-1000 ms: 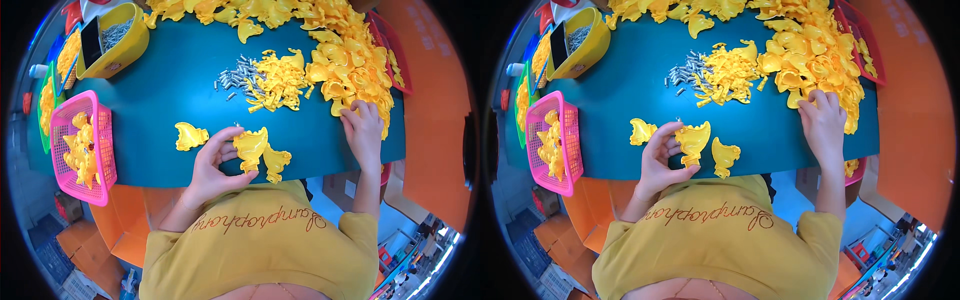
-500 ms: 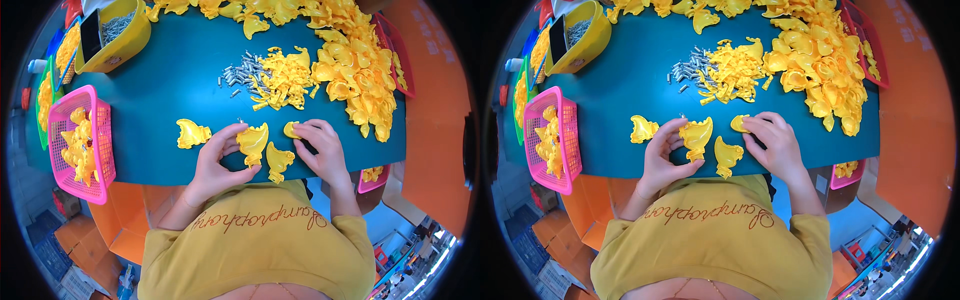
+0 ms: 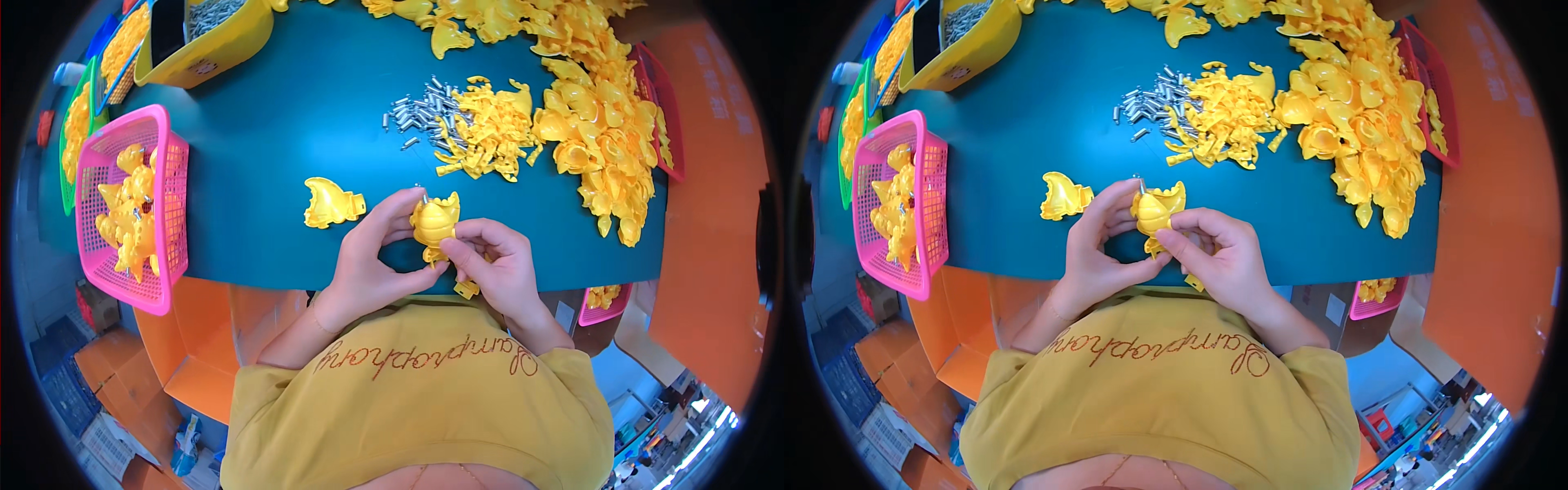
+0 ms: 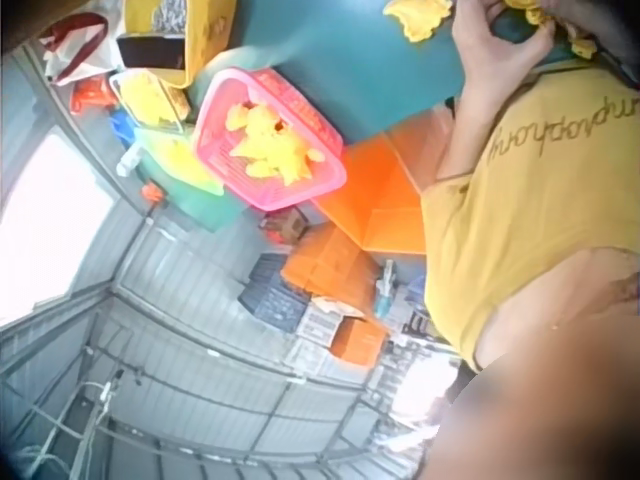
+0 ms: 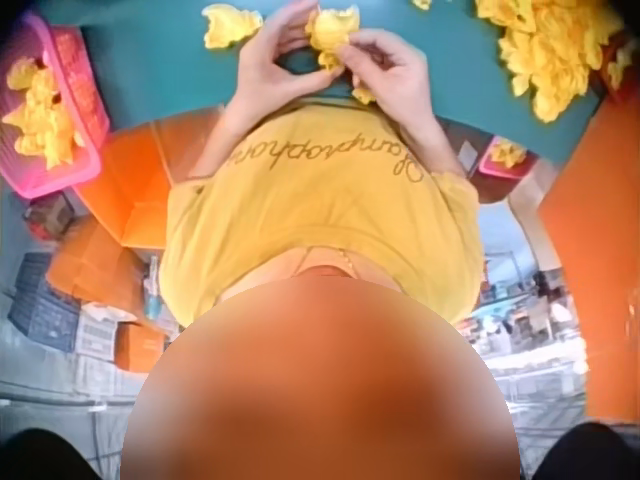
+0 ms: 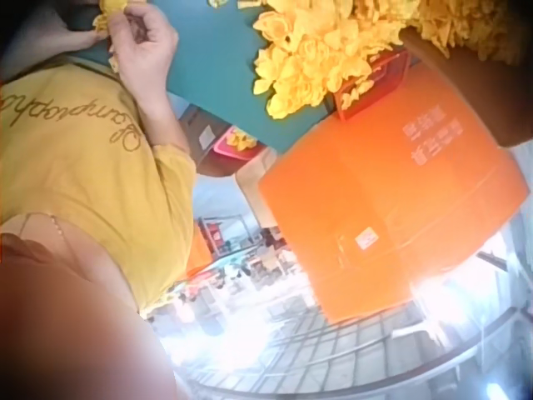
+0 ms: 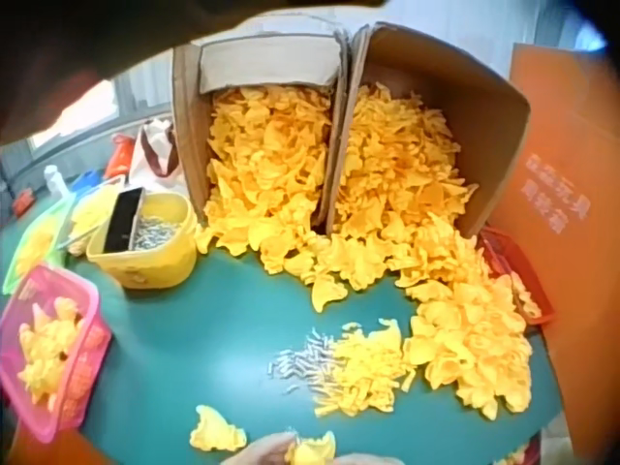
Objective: Assemble plastic toy ducks by joining body parts at a factory workbench.
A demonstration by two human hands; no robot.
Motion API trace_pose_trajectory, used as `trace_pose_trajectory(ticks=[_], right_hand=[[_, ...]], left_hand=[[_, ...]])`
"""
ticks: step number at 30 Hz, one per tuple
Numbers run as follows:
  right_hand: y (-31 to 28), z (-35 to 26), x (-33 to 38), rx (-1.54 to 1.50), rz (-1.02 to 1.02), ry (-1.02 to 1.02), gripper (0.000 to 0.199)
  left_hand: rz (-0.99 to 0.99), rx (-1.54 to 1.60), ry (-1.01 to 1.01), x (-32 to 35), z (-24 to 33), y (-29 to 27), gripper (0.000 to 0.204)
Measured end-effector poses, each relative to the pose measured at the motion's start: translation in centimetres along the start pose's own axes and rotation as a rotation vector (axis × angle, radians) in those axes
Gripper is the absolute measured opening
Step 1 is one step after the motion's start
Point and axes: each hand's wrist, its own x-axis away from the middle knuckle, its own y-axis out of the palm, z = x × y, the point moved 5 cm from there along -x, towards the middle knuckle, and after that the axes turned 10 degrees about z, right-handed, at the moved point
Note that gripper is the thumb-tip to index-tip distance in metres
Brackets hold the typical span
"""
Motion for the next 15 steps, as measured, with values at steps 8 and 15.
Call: trace_pose_trajectory(ticks=[8, 15], right_hand=[[-0.4, -0.2, -0.4, 0.156, -0.001, -0.105, 0.017], [0.3, -1.8, -0.2, 0.397, -0.028, -0.155, 0.013]], left_hand=[[0.019, 0.046, -0.007, 0.1, -0.3, -0.1, 0.084], [0.006, -0.048, 0.002, 0.2, -0.8, 0.0, 0.075]])
